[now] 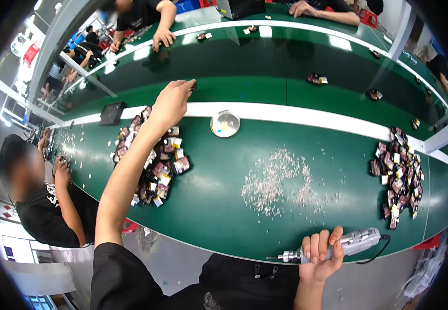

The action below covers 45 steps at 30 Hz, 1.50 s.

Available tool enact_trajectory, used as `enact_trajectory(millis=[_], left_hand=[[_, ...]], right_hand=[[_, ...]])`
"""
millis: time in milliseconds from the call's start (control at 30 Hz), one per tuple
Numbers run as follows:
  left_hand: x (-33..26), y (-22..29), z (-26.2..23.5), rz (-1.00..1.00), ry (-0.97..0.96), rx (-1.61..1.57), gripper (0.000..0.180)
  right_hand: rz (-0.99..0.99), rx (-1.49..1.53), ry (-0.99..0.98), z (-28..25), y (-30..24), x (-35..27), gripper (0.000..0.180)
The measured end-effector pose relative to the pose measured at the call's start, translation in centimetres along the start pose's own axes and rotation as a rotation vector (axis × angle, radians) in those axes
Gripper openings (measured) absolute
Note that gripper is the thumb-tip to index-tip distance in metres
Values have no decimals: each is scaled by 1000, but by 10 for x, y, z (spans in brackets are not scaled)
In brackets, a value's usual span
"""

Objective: Assembling small electronic components using an electric screwdriver on a factory production line.

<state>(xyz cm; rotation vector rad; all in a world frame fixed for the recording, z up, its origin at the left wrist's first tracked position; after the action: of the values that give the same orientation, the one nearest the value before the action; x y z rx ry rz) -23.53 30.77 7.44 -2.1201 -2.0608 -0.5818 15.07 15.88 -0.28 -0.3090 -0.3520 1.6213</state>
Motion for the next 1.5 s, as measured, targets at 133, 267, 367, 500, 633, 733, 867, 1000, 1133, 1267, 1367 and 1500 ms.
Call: enact_trajectory(millis=[133, 267, 367, 500, 633, 733, 867, 1000, 1133, 1267, 1367, 1500], left_hand=[[-112, 148, -22, 243, -94, -193, 38], [-202, 204, -14, 370, -242, -236, 45], [-222, 219, -11, 348, -249, -319, 46], [-219, 225, -14, 265, -227, -416, 41], [-214, 225, -15, 260, -164, -402, 34], [-213, 229, -11, 298, -168, -360, 29], [-221, 243, -16, 413, -58, -287, 34], [-232, 250, -20, 485, 6, -232, 29], [-232, 245, -18, 445, -47, -305, 32], [-234, 239, -11, 385, -168, -362, 40], [-232, 241, -8, 366, -262, -409, 45], [-238, 242, -9, 389, -179, -319, 44]], right_hand=[[-5, -5, -18, -3, 0, 0, 15], [58, -20, -41, 4, 17, -6, 14], [118, -21, -85, 10, 29, -21, 13], [202, -51, -164, 19, 47, -37, 11], [238, -64, -153, 26, 65, -54, 9], [239, -75, -119, 26, 76, -65, 6], [260, -277, 19, 22, 88, -73, 12], [262, -360, 74, 15, 87, -75, 13], [279, -315, -10, 20, 83, -70, 13], [306, -316, -276, 52, 48, -50, 20], [154, -358, -403, 79, 16, -24, 21], [140, -364, -467, 85, 17, 1, 23]])
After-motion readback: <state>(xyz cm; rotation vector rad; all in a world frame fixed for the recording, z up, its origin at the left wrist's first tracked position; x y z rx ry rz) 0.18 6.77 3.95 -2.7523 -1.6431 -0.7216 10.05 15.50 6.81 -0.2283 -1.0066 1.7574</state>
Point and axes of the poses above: each hand's wrist, its own x-axis towards the middle knuckle, its own z-axis out of the palm, y = z × x, the point moved 10 cm from there along x, towards the middle knuckle, and after that the axes turned 5 degrees about -z, right-handed, at the moved point
